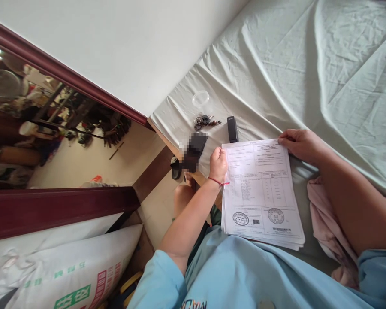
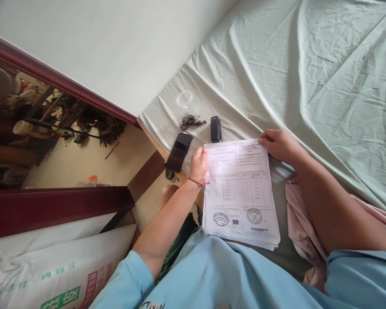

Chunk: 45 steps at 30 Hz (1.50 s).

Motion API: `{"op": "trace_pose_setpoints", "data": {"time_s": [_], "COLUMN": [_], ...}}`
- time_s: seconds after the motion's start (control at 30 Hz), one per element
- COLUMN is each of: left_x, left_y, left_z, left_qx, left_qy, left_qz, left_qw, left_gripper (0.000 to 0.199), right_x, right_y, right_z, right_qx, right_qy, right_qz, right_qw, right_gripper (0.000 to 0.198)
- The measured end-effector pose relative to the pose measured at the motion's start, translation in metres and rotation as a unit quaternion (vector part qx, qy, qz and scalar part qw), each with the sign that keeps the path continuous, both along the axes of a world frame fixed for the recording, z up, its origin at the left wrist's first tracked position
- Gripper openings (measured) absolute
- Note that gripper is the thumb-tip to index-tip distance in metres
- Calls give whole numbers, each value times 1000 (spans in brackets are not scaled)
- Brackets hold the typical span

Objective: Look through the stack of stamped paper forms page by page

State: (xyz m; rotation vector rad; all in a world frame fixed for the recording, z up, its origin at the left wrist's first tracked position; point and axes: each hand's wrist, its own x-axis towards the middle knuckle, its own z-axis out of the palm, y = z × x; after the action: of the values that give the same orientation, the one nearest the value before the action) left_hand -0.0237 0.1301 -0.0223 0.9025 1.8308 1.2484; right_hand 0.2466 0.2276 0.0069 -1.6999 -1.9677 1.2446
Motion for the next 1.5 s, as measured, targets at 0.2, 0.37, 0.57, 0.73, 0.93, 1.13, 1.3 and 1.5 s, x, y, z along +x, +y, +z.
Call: {"op": "trace_pose_setpoints", "data": {"time_s": [0.2, 0.37, 0.57, 0.73, 0.93, 1.13, 1.3, 1.5], "left_x": [-7, -11, -8, -11, -6, -15, -21, -12], "left_y": [5, 9, -4, -49, -83, -80, -90, -129], "left_z": [-5, -3, 6, 12, 11, 6, 18, 32], "left_qx": [12, 35, -4, -42, -58, -57, -75, -108], "left_qy": [-66, -127, -160, -93, 41, -18, -23, 125], "left_qz": [-24, -69, -71, -103, -93, -90, -100, -101], "left_qw": [997, 989, 985, 989, 993, 994, 992, 981], "left_gripper": [25, 23, 28, 28, 16, 17, 22, 11], "right_x": [10, 12, 9, 9, 10, 15, 16, 14], "right_y": [6, 7, 5, 5, 6, 10, 11, 10], "right_z": [-3, 7, 12, 9, 4, 2, 4, 3], "right_qx": [-22, 8, -5, -28, -46, -46, -61, -57], "right_qy": [-6, -44, -63, -54, -49, -55, -62, -64], "right_qz": [52, 99, 119, 85, 75, 136, 168, 173], "right_qw": [998, 994, 991, 995, 995, 988, 982, 981], "right_gripper": [16, 25, 32, 29, 30, 30, 32, 33]}}
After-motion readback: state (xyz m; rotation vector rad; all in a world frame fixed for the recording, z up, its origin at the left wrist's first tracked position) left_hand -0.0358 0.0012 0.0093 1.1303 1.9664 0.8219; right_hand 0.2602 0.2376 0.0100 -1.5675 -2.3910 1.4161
